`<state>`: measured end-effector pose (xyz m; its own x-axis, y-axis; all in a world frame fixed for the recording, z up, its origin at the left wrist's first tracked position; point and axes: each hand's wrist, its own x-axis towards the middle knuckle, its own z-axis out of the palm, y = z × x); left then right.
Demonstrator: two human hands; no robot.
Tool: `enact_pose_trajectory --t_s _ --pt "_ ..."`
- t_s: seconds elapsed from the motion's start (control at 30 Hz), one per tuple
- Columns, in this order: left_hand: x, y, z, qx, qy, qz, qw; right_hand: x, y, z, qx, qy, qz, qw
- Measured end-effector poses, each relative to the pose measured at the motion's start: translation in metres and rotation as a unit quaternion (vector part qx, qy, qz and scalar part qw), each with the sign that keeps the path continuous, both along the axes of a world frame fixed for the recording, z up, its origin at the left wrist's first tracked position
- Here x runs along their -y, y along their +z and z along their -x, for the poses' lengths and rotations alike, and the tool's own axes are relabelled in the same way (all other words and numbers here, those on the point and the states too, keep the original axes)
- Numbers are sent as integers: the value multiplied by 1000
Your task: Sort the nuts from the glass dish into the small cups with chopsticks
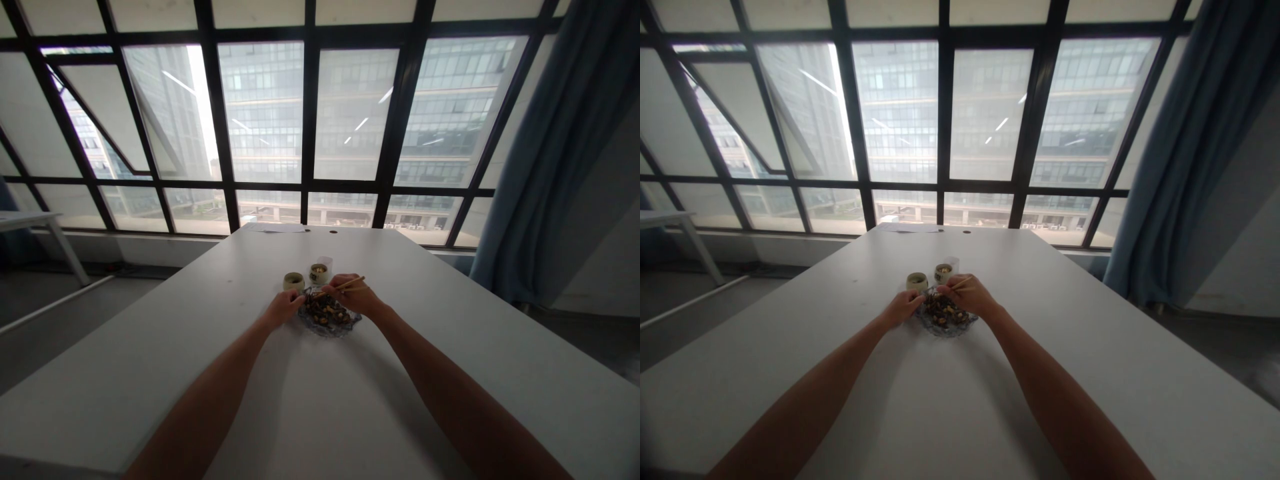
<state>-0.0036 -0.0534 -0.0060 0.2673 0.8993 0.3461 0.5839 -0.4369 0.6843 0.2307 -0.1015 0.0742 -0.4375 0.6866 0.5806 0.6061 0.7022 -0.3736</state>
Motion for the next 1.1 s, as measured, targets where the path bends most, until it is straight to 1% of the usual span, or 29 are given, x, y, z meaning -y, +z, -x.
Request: enact_pose_trajectory --t_s 0.13,0.37,0.53,0.6,0.7,0.77,0.87,0.93,1.0,1.1 --pt "0 1 0 -10 3 -7 1000 -1 -1 0 6 5 -5 1000" --pt "-1 0 -1 -17 6 -4 1000 -5 -8 -2 19 1 -13 1000" --pt "-1 0 -1 -26 16 -14 999 -3 -5 -1 31 -17 -4 999" --pt "0 -1 -2 -28 43 -27 998 -3 -4 -2 18 -21 7 1000" --pt "-1 -2 -3 -16 117 -74 990 -6 -4 -5 -15 -39 29 999" --pt "-3 -5 -2 -13 153 -123 980 -10 -7 -9 -46 -65 52 995" --pt "-11 -14 3 -37 175 -183 967 -16 -10 -16 -88 -122 86 985" --pt "-17 -21 7 -60 181 -186 964 -17 -8 -21 -107 -144 95 979" --pt "-22 -27 9 -74 187 -168 965 -17 -4 -25 -125 -148 93 977" --pt "-28 -33 12 -76 174 -151 970 -15 5 -29 -138 -155 81 975"
